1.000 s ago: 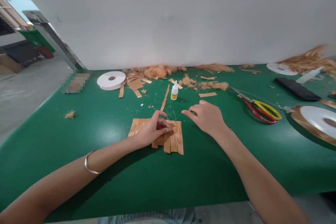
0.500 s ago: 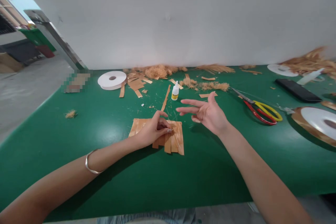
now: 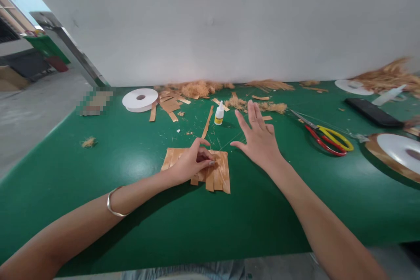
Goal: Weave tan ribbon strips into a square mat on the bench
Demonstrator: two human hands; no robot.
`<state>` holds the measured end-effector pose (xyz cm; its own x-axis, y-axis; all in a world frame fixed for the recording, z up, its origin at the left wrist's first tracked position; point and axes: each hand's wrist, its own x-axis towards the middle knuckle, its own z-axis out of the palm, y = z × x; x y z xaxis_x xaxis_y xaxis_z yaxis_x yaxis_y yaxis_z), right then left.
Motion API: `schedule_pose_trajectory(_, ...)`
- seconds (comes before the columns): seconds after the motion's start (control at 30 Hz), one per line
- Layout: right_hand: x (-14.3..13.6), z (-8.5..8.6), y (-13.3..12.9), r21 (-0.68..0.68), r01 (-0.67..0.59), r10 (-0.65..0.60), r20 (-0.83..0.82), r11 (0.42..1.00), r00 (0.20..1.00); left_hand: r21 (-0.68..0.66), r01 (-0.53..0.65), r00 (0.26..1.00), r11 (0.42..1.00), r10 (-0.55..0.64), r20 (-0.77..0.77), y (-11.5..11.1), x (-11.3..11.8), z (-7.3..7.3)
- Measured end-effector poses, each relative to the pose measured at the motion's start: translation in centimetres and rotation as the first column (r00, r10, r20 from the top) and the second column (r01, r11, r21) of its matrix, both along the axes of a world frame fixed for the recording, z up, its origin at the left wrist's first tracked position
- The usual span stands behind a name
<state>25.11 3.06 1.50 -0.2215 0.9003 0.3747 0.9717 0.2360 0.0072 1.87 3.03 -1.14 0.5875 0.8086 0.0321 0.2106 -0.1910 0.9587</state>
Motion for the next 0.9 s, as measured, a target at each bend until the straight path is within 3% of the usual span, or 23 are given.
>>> schedule_pose_trajectory(0.07, 0.5, -0.1, 0.4, 0.014, 0.094, -0.093, -0.058, 0.996, 0.994, -0.010, 0.000, 1.000, 1.000, 0.000, -0.003, 0.0, 0.0, 0.1)
schedule_pose_trajectory(0.17, 1.5, -0.2, 1.0, -0.078, 0.129, -0.149, -0.380, 0.989, 0.913, -0.002, -0.005, 1.000, 1.000, 0.005, -0.001, 0.0, 0.0, 0.1)
schedule_pose_trajectory(0.23, 1.9, 0.0, 1.3, -0.176, 0.024, -0.137, -0.668, 0.984, 0.732, 0.008, -0.004, 1.000, 1.000, 0.004, -0.003, 0.0, 0.0, 0.1)
schedule_pose_trajectory(0.3, 2.0, 0.4, 1.3, -0.252, -0.180, -0.142, -0.871, 0.951, 0.469, 0.012, 0.001, 1.000, 1.000, -0.001, -0.007, -0.1, 0.0, 0.2)
schedule_pose_trajectory(0.4, 1.6, 1.2, 0.8, -0.279, -0.432, -0.225, -0.959, 0.858, 0.172, 0.009, 0.001, 1.000, 1.000, -0.001, -0.002, -0.1, 0.0, 0.2)
schedule_pose_trajectory(0.47, 1.2, 1.7, 0.3, -0.251, -0.484, -0.262, -0.964, 0.838, 0.047, 0.011, -0.001, 1.000, 1.000, 0.001, -0.002, -0.1, 0.0, 0.2)
schedule_pose_trajectory(0.57, 0.8, 1.9, 0.2, -0.189, -0.468, -0.284, -0.948, 0.863, -0.142, 0.016, 0.001, 1.000, 1.000, -0.001, -0.006, 0.0, 0.0, 0.2)
schedule_pose_trajectory(0.63, 0.9, 1.6, 0.4, -0.182, -0.416, -0.293, -0.931, 0.891, -0.220, 0.016, 0.001, 1.000, 1.000, -0.001, -0.014, 0.0, 0.0, 0.2)
schedule_pose_trajectory(0.67, 1.0, 1.4, 0.5, -0.188, -0.382, -0.289, -0.930, 0.905, -0.229, 0.014, 0.000, 1.000, 1.000, 0.000, -0.017, 0.0, 0.0, 0.2)
schedule_pose_trajectory(0.73, 1.2, 0.9, 0.8, -0.200, -0.331, -0.265, -0.951, 0.922, -0.162, 0.009, 0.001, 1.000, 1.000, -0.001, -0.012, 0.0, 0.0, 0.1)
schedule_pose_trajectory(0.8, 1.4, 0.6, 0.9, -0.189, -0.300, -0.200, -0.980, 0.935, -0.006, 0.007, -0.003, 1.000, 1.000, 0.003, 0.002, 0.0, 0.0, 0.0)
schedule_pose_trajectory(0.9, 1.6, 0.5, 0.7, -0.165, -0.277, -0.075, -0.949, 0.947, 0.308, 0.007, -0.008, 1.000, 1.000, 0.008, 0.005, 0.0, 0.0, 0.0)
